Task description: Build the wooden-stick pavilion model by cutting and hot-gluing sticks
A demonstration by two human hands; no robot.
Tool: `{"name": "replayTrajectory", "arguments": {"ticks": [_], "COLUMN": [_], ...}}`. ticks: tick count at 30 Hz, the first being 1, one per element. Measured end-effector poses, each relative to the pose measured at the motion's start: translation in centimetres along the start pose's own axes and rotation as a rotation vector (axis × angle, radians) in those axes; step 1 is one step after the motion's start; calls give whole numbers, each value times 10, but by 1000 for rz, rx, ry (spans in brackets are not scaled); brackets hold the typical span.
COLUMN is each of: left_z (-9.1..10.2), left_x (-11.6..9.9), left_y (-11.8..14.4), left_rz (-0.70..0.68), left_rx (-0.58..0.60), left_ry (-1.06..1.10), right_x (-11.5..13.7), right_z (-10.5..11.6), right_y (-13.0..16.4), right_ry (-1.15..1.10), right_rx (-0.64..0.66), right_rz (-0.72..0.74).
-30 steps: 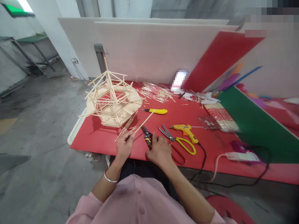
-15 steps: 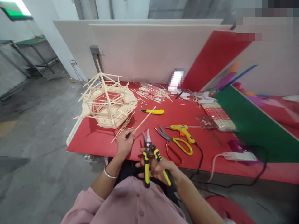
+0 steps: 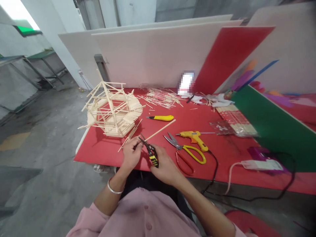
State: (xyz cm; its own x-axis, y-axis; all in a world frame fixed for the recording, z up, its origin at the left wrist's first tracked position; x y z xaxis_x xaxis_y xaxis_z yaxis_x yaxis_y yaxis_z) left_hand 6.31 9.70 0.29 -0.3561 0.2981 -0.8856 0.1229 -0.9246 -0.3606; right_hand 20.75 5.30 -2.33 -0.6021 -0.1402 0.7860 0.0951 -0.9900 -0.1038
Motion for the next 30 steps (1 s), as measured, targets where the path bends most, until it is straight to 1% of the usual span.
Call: {"name": "replayTrajectory", "arguments": {"ticks": [3,7,10,13,16,18,22,25,28,30], "left_z": [-3,-5,-7,-7,-6,-5,-7,-8,-9,-9], "left_x": [-4,-11,-17,-20,-22,-22,-21,-22,-19,-16], "left_y": [0,-1,-1,2,5,4,-2,-6,-7,-6], "left_rz": [-29,-97,-171,-249,-346,-375,-319,-257,-167,-129], "left_rx": [22,45,72,96,92,90,164,217,256,255], "left_ry": [-24,-73,-83,-121,-177,-167,-125,-119,-100,-103], "right_x": [-2,-4,-6,-9,-8,-8,-8,-8,-6,-5], "right_z": [0,-2,-5,-7,-7,-5,-1,-1,-1,-1], "right_y": [0,1,2,4,4,3,0,0,2,3], "right_ry": [13,-70,-127,-135,-147,-166,-162,-159,-165,-148], "right_rx": [-21,-12,-11,2,24,26,14,34,46,51], "right_rz": [26,39,-6,-65,-69,-63,-1,27,8,-23]}}
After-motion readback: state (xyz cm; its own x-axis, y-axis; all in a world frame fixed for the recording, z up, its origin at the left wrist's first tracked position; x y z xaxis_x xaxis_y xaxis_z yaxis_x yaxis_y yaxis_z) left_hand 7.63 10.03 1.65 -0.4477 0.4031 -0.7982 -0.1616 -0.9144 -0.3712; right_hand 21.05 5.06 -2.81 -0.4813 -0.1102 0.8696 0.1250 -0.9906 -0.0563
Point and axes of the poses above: each hand's wrist, its own y-axis away from the middle knuckle, its own z-axis out of the back of the hand, x = y × z, the point moved 7 cm from there along -y, towards the middle knuckle, and after that the axes turned 9 degrees about -x, right-handed, at the moved point
